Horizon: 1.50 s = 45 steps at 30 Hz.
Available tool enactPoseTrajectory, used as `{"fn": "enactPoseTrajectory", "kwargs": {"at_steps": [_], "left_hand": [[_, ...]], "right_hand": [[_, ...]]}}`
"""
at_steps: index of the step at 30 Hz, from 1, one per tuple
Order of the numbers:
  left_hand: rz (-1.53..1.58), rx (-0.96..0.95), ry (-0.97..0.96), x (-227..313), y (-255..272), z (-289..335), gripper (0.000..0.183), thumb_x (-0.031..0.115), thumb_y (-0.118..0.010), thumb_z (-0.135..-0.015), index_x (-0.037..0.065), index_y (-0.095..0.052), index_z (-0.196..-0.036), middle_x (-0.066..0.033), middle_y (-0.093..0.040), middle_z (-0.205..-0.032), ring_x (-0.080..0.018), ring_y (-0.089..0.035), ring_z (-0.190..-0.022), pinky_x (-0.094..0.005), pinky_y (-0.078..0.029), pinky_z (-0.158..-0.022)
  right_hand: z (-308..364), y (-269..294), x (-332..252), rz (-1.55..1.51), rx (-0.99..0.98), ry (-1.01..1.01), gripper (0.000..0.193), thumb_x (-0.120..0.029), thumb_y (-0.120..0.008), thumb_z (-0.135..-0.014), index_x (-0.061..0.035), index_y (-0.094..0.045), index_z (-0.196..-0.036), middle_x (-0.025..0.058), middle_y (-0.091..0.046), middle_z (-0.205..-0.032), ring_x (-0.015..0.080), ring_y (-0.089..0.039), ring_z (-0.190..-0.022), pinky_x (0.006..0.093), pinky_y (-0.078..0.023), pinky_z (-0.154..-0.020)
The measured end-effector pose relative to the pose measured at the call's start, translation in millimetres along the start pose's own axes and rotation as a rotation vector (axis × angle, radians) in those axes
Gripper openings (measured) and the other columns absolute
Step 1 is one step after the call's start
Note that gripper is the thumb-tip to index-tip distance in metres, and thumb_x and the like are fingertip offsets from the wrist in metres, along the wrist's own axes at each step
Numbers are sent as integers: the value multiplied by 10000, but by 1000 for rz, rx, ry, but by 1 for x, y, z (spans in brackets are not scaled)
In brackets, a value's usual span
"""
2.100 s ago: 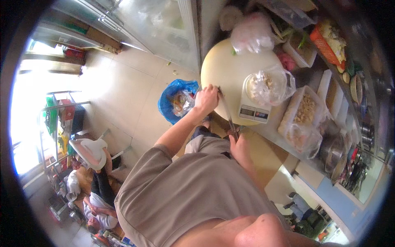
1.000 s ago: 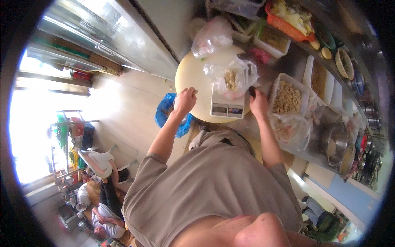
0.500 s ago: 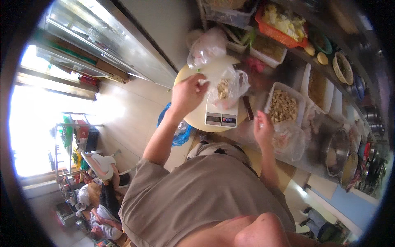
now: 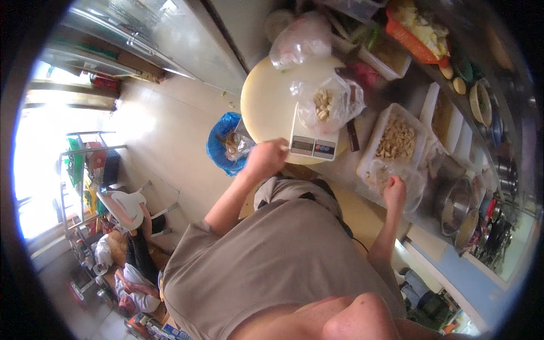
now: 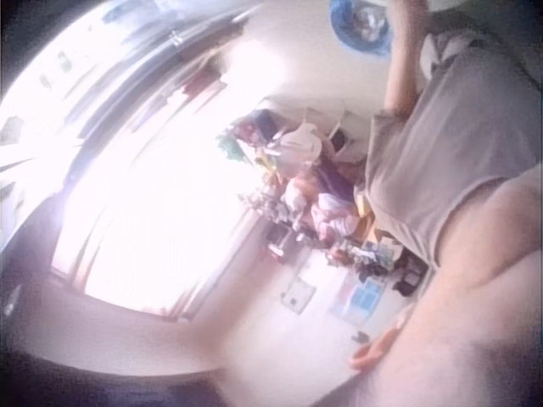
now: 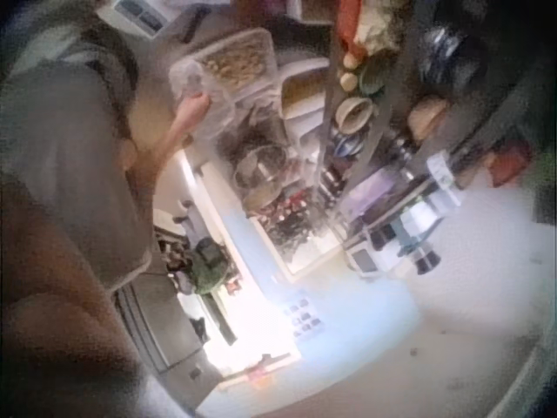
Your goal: The person portions a light-colored chopped food from a large container into small plastic bags using a digital scale. They repeatedly scoop the food, place it in a bag on the scale, adjust the amount, and set the filled bags aside.
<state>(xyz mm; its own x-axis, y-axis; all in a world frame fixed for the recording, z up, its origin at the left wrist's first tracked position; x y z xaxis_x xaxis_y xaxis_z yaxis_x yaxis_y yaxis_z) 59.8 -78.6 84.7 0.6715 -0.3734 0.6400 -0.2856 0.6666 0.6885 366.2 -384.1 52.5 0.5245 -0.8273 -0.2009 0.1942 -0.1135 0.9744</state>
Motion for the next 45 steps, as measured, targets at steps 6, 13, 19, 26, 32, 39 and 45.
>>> {"fn": "enactPoseTrajectory", "kwargs": {"at_steps": [6,13,19,26,32,39,45], "left_hand": [[6,-266,-459,84,-96,-12,456,325,-605,-833,28,-527,-1170,-206,-644,-827,-398,-629,-789,-467,-508,-698],[-146,-446,-284,184,-174,-31,804,486,-528,-885,-49,-209,-1393,-240,-643,-783,-381,-651,-705,-477,-520,-634],[-106,-262,-37,204,-202,-56,602,399,-571,-876,2,-367,-1281,-208,-649,-755,-372,-648,-707,-448,-524,-632],[101,-187,-511,238,-206,-38,153,226,-579,-863,77,-608,-889,-161,-640,-753,-369,-627,-711,-448,-505,-619],[-30,-261,-685,241,-153,-17,195,229,-560,-858,94,-598,-994,-157,-645,-795,-359,-630,-714,-450,-513,-635],[61,-122,-604,164,-91,-11,303,220,-584,-837,103,-589,-1117,-179,-647,-862,-369,-623,-766,-453,-506,-677],[141,-152,-164,79,-60,-11,228,207,-564,-839,108,-620,-1036,-140,-655,-778,-343,-636,-758,-439,-508,-702]], "right_hand": [[-27,-28,-5,120,-392,-167,250,-288,-573,-872,-94,-686,-983,184,-653,-950,368,-618,-913,441,-490,-763],[-30,-27,1,-293,-168,145,196,-223,-606,-846,-72,-695,-935,177,-631,-924,376,-610,-797,460,-484,-713],[-45,-36,46,-197,-425,82,236,-89,-625,-800,-35,-638,-1029,204,-613,-955,365,-592,-851,455,-476,-739],[-66,-39,40,-300,-133,252,342,-137,-597,-823,-11,-564,-1139,213,-598,-1064,383,-578,-972,470,-461,-828],[-89,-50,-2,-157,-317,284,258,-70,-539,-824,-24,-583,-1074,193,-583,-1084,358,-551,-1020,446,-444,-866],[-104,-40,32,-267,-120,116,136,-116,-629,-789,-46,-633,-905,121,-646,-842,338,-601,-765,410,-491,-706],[-105,51,-20,-763,35,295,189,-123,-633,-887,-6,-641,-1035,66,-654,-972,160,-607,-889,287,-488,-809]]}}
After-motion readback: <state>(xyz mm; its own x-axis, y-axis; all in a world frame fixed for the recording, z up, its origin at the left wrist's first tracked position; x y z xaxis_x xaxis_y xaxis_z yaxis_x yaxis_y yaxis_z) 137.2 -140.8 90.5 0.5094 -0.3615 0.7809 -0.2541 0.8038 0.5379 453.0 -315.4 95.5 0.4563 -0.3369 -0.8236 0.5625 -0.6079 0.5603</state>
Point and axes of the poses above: each hand's wrist, its own z-axis away from the middle knuckle, its own y-axis out of the back of the hand, x = y × z, the point moved 4 cm from there along -z, towards the middle knuckle
